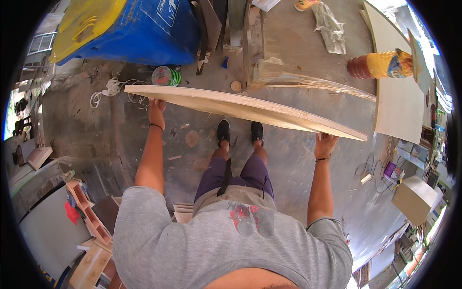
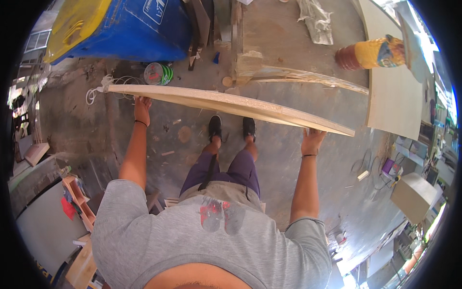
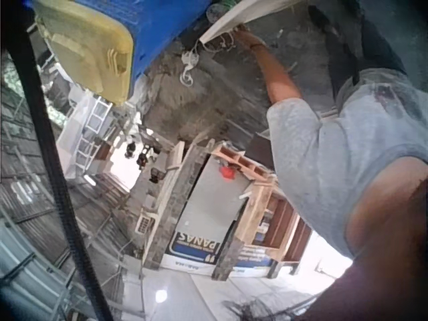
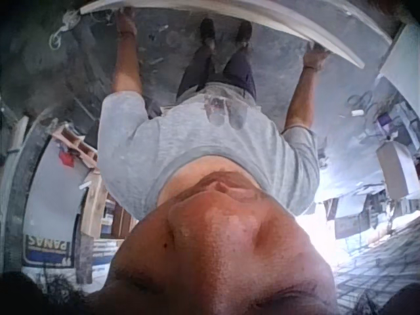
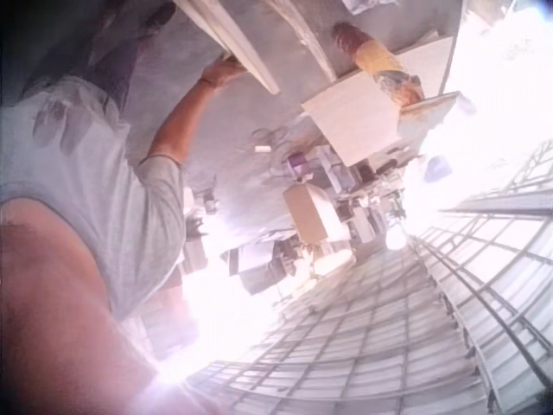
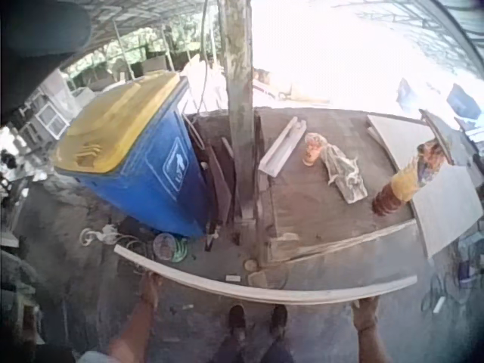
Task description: The person sands a piece of plywood with a blue block, pours an orange liquid from a plastic bottle onto the surface, and spreads it across the wood using a white scraper.
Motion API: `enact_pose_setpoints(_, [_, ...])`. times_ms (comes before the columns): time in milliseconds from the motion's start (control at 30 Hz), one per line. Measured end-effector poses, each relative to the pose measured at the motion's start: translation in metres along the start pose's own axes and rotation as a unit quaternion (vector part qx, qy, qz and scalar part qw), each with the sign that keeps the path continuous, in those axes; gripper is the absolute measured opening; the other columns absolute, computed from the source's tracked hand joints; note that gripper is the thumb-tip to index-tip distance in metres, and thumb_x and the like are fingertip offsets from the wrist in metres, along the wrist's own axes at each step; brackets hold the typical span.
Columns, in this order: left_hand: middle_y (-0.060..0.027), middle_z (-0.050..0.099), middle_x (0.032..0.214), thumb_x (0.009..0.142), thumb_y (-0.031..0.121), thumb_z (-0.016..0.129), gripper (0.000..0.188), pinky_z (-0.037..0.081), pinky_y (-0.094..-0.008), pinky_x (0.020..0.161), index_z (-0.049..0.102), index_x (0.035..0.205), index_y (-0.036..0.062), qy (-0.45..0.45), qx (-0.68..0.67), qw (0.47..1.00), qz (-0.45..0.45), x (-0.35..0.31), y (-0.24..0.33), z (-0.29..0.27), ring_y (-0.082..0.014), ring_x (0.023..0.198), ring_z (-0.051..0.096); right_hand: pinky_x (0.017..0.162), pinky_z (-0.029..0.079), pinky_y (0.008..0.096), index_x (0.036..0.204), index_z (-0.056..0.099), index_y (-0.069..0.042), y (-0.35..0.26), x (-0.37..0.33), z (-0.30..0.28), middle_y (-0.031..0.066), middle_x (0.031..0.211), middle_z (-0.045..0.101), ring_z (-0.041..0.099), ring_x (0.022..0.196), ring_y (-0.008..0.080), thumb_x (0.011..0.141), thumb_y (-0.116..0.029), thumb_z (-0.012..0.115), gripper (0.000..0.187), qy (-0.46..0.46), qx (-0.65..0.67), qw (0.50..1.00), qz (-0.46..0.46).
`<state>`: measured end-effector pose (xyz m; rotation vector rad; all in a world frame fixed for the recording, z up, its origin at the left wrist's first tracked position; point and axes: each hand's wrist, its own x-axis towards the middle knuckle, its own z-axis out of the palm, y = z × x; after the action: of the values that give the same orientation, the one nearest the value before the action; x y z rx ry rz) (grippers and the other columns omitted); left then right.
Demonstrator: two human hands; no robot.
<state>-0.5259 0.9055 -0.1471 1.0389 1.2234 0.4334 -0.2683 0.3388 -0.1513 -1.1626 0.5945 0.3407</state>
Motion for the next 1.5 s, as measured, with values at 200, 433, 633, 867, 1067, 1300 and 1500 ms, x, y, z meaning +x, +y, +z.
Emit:
enact_pose_setpoints(200, [-0.0116,0.04,0.137,0.09,0.06,0.018,0.075,0.02,-0.036,0.102,0.032,0.135,0.0012,-0.032,0.047,0.998,-0.026,0.073,-0.019,-0.02,-0.0216,0.127,0.036,0.106,0.006,0.0542,0.141,0.022,-0.012,0.037,-0.002,0.036,0.0067,0.146,0.022,0.01,0.137,0.0207,0.084,-0.069,0.025,0.08,0.031,-0.005,0.999,0.037])
enact_pose_setpoints(433, [-0.0088,0.041,0.136,0.088,0.062,0.018,0.077,0.016,-0.038,0.103,0.034,0.135,0.0037,0.003,0.072,0.995,-0.072,0.103,-0.031,-0.008,-0.0212,0.126,0.037,0.106,0.006,0.052,0.14,0.023,-0.01,0.078,0.025,0.029,0.0047,0.146,0.024,0.01,0.137,0.0185,0.083,-0.07,0.021,0.083,0.021,-0.042,0.998,0.032])
enact_pose_setpoints(633, [-0.0053,0.041,0.137,0.086,0.065,0.02,0.077,0.016,-0.0394,0.098,0.037,0.131,0.0049,-0.009,0.073,0.994,-0.078,0.13,-0.054,0.005,-0.0185,0.127,0.035,0.106,0.008,0.0491,0.138,0.028,-0.009,0.087,0.034,0.038,0.0049,0.146,0.024,0.012,0.136,0.0182,0.082,-0.072,0.022,0.085,0.063,-0.005,0.997,0.045])
enact_pose_setpoints(867, [-0.0103,0.036,0.14,0.085,0.068,0.013,0.084,0.013,-0.0394,0.102,0.033,0.136,0.0028,-0.036,0.141,0.987,-0.072,0.15,-0.056,0.024,-0.0196,0.13,0.031,0.107,0.005,0.05,0.141,0.019,-0.004,0.086,0.061,0.026,0.0097,0.149,0.014,0.006,0.138,0.0213,0.08,-0.075,0.02,0.093,0.047,-0.018,0.998,0.048])
enact_pose_setpoints(1067, [-0.0069,0.03,0.144,0.083,0.071,0.014,0.087,0.009,-0.0399,0.104,0.029,0.138,0.005,-0.078,0.147,0.981,-0.099,0.133,-0.045,0.044,-0.0184,0.132,0.027,0.106,0.001,0.0531,0.138,0.03,-0.011,0.102,0.082,-0.016,0.0052,0.146,0.024,0.012,0.137,0.019,0.08,-0.075,0.02,0.087,0.051,-0.056,0.995,0.061])
enact_pose_setpoints(1300, [0.0001,0.022,0.148,0.077,0.077,0.013,0.09,0.003,-0.0457,0.104,0.025,0.141,0.0161,-0.073,0.104,0.982,-0.136,0.118,-0.023,0.05,-0.0153,0.137,0.015,0.104,0.001,0.0565,0.14,0.025,-0.01,0.104,0.072,-0.013,0.0049,0.148,0.02,0.01,0.137,0.023,0.076,-0.079,0.019,0.094,0.118,-0.066,0.989,0.058])
enact_pose_setpoints(1500, [-0.0075,0.007,0.15,0.087,0.065,0.024,0.081,0.004,-0.0378,0.11,0.006,0.143,0.0088,-0.149,0.173,0.973,-0.022,0.058,-0.074,-0.02,-0.024,0.137,0.01,0.105,0.018,0.0412,0.134,0.036,-0.006,0.139,-0.006,-0.1,0.0113,0.139,0.035,0.026,0.131,0.0284,0.084,-0.059,0.038,0.072,0.246,-0.226,0.943,-0.012])
